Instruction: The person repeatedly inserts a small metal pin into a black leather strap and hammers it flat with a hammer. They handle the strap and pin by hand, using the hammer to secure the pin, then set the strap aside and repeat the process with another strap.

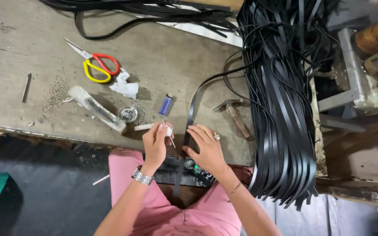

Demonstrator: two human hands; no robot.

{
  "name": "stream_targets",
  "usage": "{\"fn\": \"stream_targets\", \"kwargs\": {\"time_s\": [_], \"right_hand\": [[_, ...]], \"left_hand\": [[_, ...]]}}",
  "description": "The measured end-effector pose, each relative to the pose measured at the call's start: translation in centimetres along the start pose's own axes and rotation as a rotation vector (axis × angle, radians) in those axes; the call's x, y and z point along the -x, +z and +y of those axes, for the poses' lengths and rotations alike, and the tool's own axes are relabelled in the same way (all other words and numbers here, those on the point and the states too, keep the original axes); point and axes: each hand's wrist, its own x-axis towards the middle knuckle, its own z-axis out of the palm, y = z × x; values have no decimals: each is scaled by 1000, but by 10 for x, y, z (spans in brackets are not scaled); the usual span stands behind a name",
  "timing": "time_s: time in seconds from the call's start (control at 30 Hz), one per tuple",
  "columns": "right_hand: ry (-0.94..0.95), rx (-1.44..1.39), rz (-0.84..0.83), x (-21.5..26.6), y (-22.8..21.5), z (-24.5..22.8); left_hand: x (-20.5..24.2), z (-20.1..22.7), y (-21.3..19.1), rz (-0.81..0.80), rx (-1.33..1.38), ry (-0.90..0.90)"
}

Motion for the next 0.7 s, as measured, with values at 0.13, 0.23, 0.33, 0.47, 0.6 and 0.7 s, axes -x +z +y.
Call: {"fn": "stream_targets", "kwargs": {"time_s": [0.13,0.23,0.33,0.47,0.6,0.7], "right_hand": [[79,-49,-44,4,-2,6],[98,-121,-103,3,-5,9],[111,-194,-173,4,-15,9],[105,-149,-211,3,-7,15],[57,-141,-168,0,-9,15],[12,-122,-155,2,-8,16]], "left_hand": [[-3,0,-1,-31,-44,-32],[-5,-1,-3,-41,-58,-32],[-1,1,-1,-45,-54,-42],[-10,14,1,-108,63,-130],[-22,20,8,-209,27,-86],[-30,12,11,-247,-76,-46]]}}
